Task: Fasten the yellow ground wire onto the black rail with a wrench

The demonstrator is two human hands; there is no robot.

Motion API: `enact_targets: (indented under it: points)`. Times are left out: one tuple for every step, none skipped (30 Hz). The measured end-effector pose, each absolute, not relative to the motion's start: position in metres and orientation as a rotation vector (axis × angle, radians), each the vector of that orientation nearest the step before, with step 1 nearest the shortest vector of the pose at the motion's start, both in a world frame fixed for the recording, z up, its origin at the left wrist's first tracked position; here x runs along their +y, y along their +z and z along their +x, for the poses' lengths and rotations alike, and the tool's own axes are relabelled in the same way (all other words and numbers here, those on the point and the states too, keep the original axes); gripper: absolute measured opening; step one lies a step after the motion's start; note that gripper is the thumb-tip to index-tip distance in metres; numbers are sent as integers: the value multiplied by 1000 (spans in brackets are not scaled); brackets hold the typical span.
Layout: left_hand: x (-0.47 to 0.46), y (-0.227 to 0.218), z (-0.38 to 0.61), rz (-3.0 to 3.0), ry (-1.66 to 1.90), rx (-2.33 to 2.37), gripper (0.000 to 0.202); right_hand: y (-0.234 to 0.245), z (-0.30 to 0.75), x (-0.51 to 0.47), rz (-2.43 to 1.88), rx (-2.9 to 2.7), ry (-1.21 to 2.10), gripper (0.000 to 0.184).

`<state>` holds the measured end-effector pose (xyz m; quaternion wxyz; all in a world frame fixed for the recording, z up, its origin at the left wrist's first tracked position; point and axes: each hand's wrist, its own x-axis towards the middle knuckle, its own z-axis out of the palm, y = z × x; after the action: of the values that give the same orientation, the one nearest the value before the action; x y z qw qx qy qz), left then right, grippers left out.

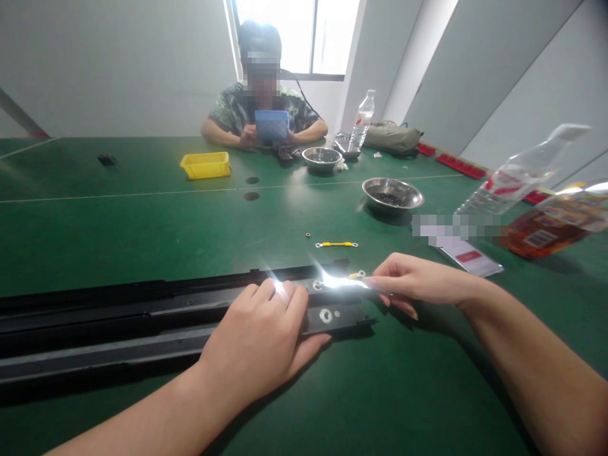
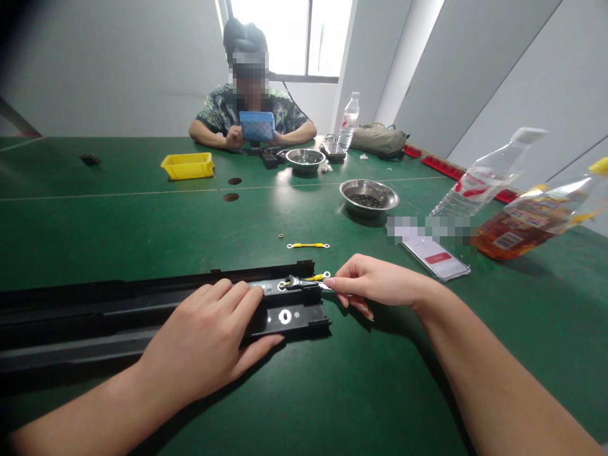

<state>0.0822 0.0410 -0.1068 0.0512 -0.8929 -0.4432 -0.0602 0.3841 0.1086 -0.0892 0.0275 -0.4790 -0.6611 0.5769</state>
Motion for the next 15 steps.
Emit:
enact_targets:
  points:
    - [41, -107, 82, -2716, -182, -1349, 46, -89, 384, 109, -1485, -2033, 1772, 54]
    - [41, -106, 82, -2714, -182, -1350, 46, -89, 383, 109, -1492, -2024, 1755, 54]
    - [41, -106, 82, -2712, -183, -1350, 46, -89, 383, 109, -1498, -2013, 1731, 54]
    - [41, -106, 82, -2710, -185, -1350, 46, -88, 381, 109, -1503, -2000, 1692, 54]
    - [41, -106, 82, -2708, -188, -1349, 46, -88, 380, 109, -1506, -1984, 1637, 53]
    - [41, -106, 82, -2706, -195, -1347, 46, -88, 379, 110, -1507, -1968, 1570, 51]
    - [41, -107, 82, -2704, -201, -1343, 46, -88, 377, 110, -1504, -1953, 1494, 50]
    - [41, -107, 81, -2702, -208, -1338, 46, -88, 376, 111, -1498, -1940, 1416, 49]
    - [41, -107, 81, -2700, -214, -1333, 45, -88, 374, 111, -1488, -1929, 1346, 49]
    - [41, -108, 81, -2697, -219, -1330, 45, -88, 373, 111, -1473, -1922, 1291, 49]
    - [42, -108, 81, -2694, -224, -1328, 45, -88, 371, 111, -1457, -1917, 1253, 50]
    - [42, -108, 81, -2693, -223, -1329, 45, -88, 370, 111, -1443, -1914, 1228, 50]
    - [42, -109, 81, -2693, -220, -1333, 45, -88, 368, 111, -1432, -1911, 1211, 50]
    - [42, -109, 81, -2693, -215, -1337, 45, -88, 367, 111, -1423, -1908, 1200, 50]
    - [42, -109, 81, -2696, -208, -1340, 46, -89, 365, 110, -1416, -1908, 1192, 50]
